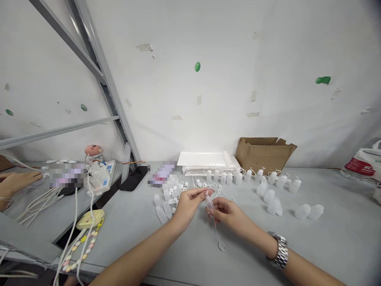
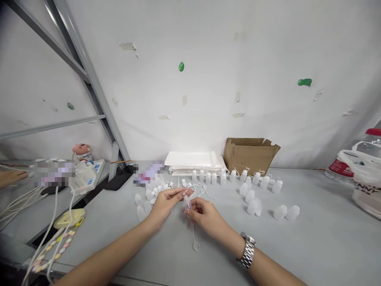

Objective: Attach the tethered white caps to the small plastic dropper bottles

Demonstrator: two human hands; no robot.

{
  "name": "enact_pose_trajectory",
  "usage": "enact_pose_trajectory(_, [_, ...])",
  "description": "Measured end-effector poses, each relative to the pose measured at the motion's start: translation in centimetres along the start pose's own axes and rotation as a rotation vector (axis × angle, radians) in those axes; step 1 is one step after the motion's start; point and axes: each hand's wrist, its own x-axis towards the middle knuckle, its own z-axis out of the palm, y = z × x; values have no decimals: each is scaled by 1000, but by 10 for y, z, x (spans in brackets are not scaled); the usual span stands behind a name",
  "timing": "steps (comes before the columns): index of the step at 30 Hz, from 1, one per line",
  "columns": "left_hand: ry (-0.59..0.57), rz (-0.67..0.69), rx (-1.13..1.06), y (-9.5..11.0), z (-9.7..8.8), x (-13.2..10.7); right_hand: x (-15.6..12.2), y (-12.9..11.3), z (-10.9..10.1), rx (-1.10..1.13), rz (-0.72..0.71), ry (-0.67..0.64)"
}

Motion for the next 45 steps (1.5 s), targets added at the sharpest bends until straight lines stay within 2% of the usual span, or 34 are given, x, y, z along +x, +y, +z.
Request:
enact_pose_trajectory(4, [-8,14,1,-1,-1,-1,-2,-5,1,-21,-5,9])
enact_pose_trajectory(12, [-15,-108,-245,-2,-2,2,-5,-10,4,-86,12,92])
enact_pose_trajectory(19, [34,-109,-179,3,0,-1,-2,-5,3,-178,-21,102])
enact_pose_trajectory(21, [25,-120,-158,4,1,-1,-3,-6,4,-267,-26,142])
enact_pose_trajectory(24, [-14,-125,-175,3,2,-1,-4,-8,5,-442,-52,267])
enact_pose_trajectory(28, [-40,-137,-221,0,3,0,-5,-7,6,-668,-159,371])
enact_pose_trajectory(32, [-30,-157,-253,-3,5,-1,-5,0,9,-919,-357,438])
enact_pose_trajectory(36, [-72,-170,-267,-4,6,-1,-3,4,9,-1097,-528,509])
enact_pose_trajectory(40, [-107,-122,-354,-5,4,1,-4,-4,6,-947,-544,506])
enact_pose_trajectory(45, [-119,-166,-456,-12,4,1,-8,-8,4,-790,-594,495])
